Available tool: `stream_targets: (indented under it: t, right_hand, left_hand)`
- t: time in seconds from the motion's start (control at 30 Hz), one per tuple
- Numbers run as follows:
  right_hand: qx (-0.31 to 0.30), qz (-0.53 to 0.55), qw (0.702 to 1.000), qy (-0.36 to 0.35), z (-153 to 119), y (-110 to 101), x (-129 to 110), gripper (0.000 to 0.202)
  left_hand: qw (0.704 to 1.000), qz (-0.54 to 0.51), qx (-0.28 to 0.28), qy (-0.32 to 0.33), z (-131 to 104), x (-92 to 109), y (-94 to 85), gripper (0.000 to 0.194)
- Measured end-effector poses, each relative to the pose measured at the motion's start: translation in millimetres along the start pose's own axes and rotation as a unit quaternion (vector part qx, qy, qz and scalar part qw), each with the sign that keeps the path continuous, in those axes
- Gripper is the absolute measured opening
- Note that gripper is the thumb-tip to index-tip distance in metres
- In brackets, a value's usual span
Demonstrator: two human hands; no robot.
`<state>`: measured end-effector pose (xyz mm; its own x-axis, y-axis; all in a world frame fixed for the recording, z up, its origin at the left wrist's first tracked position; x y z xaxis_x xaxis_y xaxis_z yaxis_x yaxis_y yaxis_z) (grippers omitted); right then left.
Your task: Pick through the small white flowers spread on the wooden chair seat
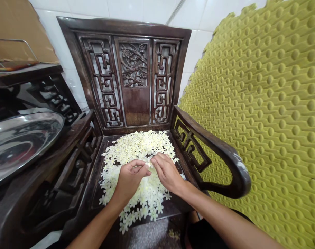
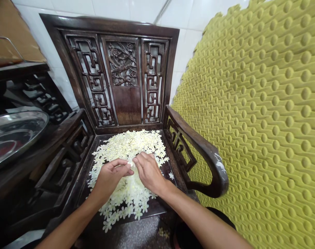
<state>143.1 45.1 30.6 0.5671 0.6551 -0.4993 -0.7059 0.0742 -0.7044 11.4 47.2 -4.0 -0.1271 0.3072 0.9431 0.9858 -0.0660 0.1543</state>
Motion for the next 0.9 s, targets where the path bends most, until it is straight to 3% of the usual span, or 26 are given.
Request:
stream_targets:
  t: [0.13,0.27,0.47,0.6,0.77,0.9]
  right_hand:
    - [0.056,0.185,0.978,0.076,0.3,-2.6,13.5,0.04]
    - [0.081,0.393,0.898,0.179,-2.8,11.6,29.4,0.037]
    - [0.096,0.47,0.852,0.21,-4.9,24.8,25.1,0.029]
    - [0.09,0.428,0.88,0.184,-5.2,25.4,22.3,0.028]
    - [0.073,0.251,0.957,0.124,-4.7,15.3,17.1,0.034]
    - [0.064,0.139,0.985,0.076,-1.7,7.7,7.2,0.034]
  left_hand:
    - [1.0,-0.015,0.009,-0.001,2.0,-2.8,-5.1,0.02]
    - [0.998,-0.053,-0.005,-0.014,2.8,-6.2,-5.9,0.022]
    - [0.995,-0.099,0.001,-0.022,1.9,-7.7,-3.5,0.023]
    - [0.994,-0.105,-0.012,-0.035,2.0,-12.7,1.9,0.019]
    - [0.992,-0.107,-0.037,-0.059,0.3,-21.4,8.8,0.014]
    - [0.993,-0.075,-0.065,-0.062,-2.7,-22.4,14.4,0.016]
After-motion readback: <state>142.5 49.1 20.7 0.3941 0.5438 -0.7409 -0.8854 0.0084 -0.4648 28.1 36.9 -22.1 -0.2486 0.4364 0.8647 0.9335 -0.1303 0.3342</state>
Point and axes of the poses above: each hand's wrist, its own z-axis towards the middle knuckle, its own y-axis out of the palm, x = y × z, the point moved 8 cm from there along z, towards the middle knuckle, and after that the axes turned 10 degrees about -y, right-handed, at the moved point
